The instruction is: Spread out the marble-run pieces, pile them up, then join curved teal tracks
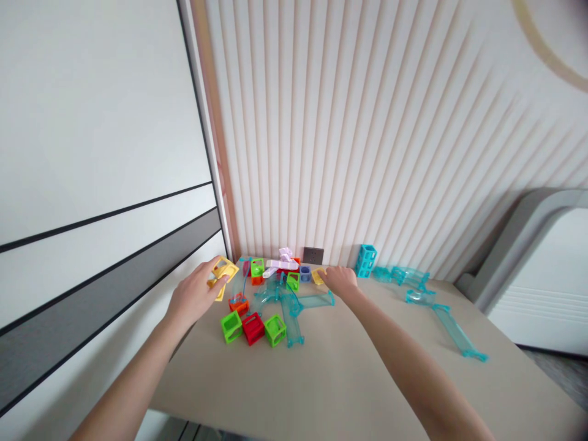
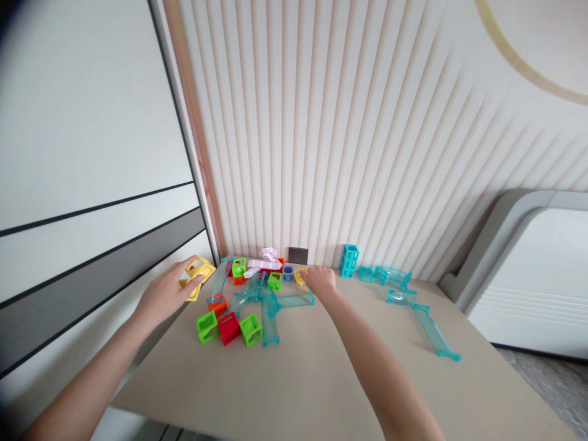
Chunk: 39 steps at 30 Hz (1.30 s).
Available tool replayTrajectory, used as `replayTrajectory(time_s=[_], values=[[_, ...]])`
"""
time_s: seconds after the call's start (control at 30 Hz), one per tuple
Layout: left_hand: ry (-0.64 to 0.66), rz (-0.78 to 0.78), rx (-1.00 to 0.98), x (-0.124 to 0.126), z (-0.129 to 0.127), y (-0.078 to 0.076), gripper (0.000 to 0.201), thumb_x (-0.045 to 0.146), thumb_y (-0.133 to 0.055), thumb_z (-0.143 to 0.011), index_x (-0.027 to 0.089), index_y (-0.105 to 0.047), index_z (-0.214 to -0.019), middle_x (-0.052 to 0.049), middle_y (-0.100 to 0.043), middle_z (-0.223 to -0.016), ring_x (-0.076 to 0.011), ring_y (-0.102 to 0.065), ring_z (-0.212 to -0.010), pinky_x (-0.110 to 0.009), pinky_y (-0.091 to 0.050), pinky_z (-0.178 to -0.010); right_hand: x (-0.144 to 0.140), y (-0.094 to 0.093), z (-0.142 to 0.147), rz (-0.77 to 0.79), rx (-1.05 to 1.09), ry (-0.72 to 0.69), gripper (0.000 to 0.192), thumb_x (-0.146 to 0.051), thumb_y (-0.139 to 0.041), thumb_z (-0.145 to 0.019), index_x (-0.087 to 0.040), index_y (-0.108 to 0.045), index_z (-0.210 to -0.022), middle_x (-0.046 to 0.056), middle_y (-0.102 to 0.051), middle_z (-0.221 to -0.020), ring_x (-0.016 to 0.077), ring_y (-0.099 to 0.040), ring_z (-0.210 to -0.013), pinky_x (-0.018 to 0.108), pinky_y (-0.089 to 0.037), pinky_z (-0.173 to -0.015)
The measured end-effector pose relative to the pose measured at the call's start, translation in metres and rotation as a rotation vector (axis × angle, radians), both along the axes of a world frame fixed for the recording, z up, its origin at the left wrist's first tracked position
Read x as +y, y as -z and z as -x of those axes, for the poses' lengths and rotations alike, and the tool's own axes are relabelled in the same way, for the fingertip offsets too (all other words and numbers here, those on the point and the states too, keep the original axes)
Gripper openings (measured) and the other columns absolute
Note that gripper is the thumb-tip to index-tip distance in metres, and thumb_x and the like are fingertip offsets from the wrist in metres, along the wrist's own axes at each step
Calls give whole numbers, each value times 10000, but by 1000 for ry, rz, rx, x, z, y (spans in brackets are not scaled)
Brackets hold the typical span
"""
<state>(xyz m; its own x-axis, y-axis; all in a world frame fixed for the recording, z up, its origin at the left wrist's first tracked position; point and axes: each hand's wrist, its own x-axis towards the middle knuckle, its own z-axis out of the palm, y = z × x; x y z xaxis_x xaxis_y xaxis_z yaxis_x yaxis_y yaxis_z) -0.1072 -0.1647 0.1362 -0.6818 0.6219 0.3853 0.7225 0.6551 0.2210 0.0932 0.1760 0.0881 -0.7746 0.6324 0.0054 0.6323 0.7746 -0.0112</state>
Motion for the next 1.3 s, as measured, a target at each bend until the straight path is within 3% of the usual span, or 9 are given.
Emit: replayTrajectory(time_s=[0.1, 0.27, 0.37, 0.47, 0.6, 0.7, 0.87, 1.1, 1.3], values=[[-38, 14, -31, -22, 9, 18, 527, 494, -395, -967, 240, -435, -1428, -87, -597, -1363, -277, -620, -1144, -336, -467, -931, -2, -1, -5, -87, 50, -5, 511, -512, -376, -1013, -136, -721, -1012, 223, -723, -998, 339, -696, -998, 392, -499, -785], [-48, 149, -153, -39, 9, 46, 512, 457, -387, -964, 240, -459, -1422, -78, -606, -1367, -275, -625, -1155, -340, -471, -924, -8, -7, -16, -153, 137, -59, 477, -556, -426, -991, -180, -555, -1254, 170, -686, -1075, 300, -687, -984, 346, -487, -779], [-79, 264, -198, -36, 7, 57, 522, 425, -395, -959, 214, -456, -1432, -99, -603, -1376, -280, -620, -1176, -350, -471, -938, -19, -6, -13, -78, 214, -226, 435, -541, -514, -963, -212, -530, -1248, 121, -650, -1124, 259, -661, -1020, 309, -479, -805], [-95, 349, -208, -29, 4, 65, 531, 410, -394, -960, 177, -463, -1431, -134, -611, -1362, -296, -625, -1174, -373, -474, -946, -29, 1, -2, 39, 281, -376, 336, -391, -601, -941, -204, -554, -1216, 100, -605, -1158, 227, -628, -1056, 291, -469, -861], [-55, 387, -212, -21, 2, 76, 504, 396, -403, -956, 161, -515, -1387, -158, -656, -1279, -317, -649, -1132, -399, -485, -932, -30, 7, 10, 80, 270, -383, 243, -264, -620, -916, -214, -615, -1153, 77, -585, -1154, 200, -604, -1075, 268, -452, -916], [-35, 383, -218, -18, 3, 83, 468, 377, -424, -945, 172, -554, -1345, -160, -674, -1235, -334, -661, -1104, -419, -493, -918, -18, 9, 8, 90, 293, -303, 281, -255, -577, -937, -221, -591, -1215, 92, -554, -1221, 203, -578, -1128, 274, -433, -960], [-39, 349, -217, -17, 7, 89, 467, 347, -452, -928, 230, -548, -1371, -159, -653, -1270, -345, -672, -1073, -442, -501, -904, 11, 19, -3, 125, 253, -146, 404, -184, -610, -879, -180, -564, -1280, 131, -554, -1247, 238, -579, -1156, 312, -422, -984], [-48, 455, -235, -15, 4, 87, 581, 289, -409, -911, 350, -405, -1488, -148, -693, -1131, -357, -712, -948, -469, -518, -834, 24, 39, 8, 205, 204, -182, 631, -208, -682, -815, -180, -483, -1414, 133, -563, -1305, 221, -584, -1165, 286, -425, -984], [15, 468, -338, -18, 8, 78, 610, 308, -426, -893, 300, -391, -1501, -150, -681, -1191, -330, -702, -1020, -418, -509, -874, 29, 47, 15, 202, 176, -123, 377, -199, -544, -905, -134, -609, -1270, 190, -610, -1250, 272, -596, -1161, 366, -415, -996]])
